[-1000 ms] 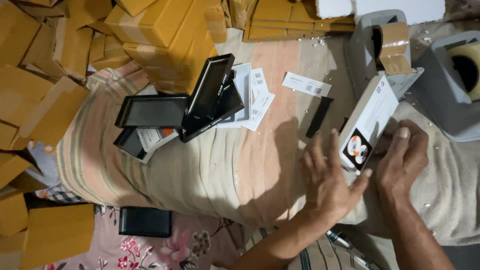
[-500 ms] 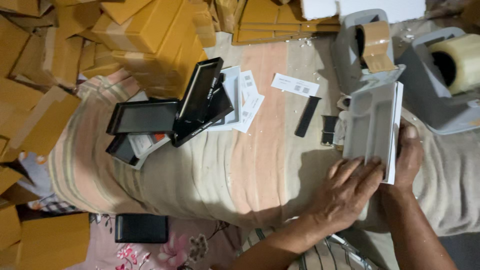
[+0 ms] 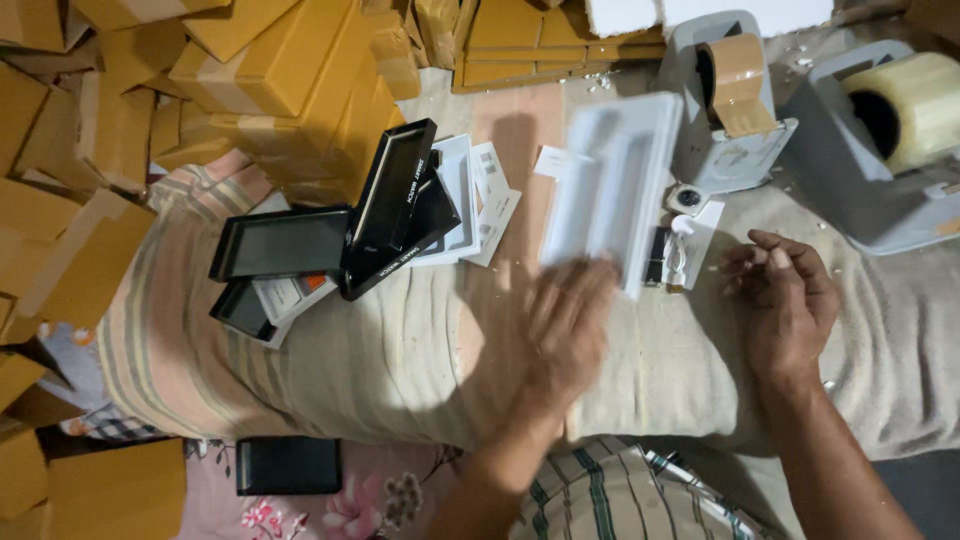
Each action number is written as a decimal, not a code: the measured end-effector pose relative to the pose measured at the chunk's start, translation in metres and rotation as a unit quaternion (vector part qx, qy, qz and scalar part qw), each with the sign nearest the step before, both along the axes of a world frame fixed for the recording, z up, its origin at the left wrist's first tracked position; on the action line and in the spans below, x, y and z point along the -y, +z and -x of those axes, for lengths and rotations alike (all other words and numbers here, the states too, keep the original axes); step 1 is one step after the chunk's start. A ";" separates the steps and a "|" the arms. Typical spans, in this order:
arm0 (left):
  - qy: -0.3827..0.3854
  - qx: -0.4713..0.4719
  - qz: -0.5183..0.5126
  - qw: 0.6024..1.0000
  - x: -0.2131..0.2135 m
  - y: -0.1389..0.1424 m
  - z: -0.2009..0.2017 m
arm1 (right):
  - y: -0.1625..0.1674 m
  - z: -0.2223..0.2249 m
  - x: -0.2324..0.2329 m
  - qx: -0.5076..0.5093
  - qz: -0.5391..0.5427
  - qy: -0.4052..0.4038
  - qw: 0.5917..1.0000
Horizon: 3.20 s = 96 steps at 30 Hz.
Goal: The person folds a small cardboard box and sets it aside. Then they open a white smartwatch box, remove the watch, strap, and charger, and place them into a white tray. They use a tape dispenser to apply clear tape to secure the items in the tray, then close the box and place a label on top.
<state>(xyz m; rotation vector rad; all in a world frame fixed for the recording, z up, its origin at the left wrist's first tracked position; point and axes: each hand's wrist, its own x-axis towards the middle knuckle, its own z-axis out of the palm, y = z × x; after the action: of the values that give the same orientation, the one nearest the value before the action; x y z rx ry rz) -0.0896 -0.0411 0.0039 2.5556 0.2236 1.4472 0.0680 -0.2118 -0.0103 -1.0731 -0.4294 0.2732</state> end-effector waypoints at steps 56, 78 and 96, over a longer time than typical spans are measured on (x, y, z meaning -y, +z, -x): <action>0.029 -0.159 0.100 0.982 0.020 0.014 -0.015 | 0.019 0.006 -0.030 0.482 0.434 -0.094 0.756; -0.044 -0.064 0.333 0.940 0.005 0.019 -0.059 | 0.006 0.039 0.007 0.331 0.332 -0.224 0.855; 0.045 -0.233 0.170 0.957 -0.023 -0.001 -0.172 | 0.014 0.035 -0.001 0.367 0.365 -0.228 0.825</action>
<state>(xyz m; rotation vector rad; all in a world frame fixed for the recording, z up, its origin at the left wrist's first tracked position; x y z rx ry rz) 0.0819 -0.0178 0.0030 2.5699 0.6066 0.7222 0.0327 -0.2113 0.0039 -2.0069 -0.7620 -0.4794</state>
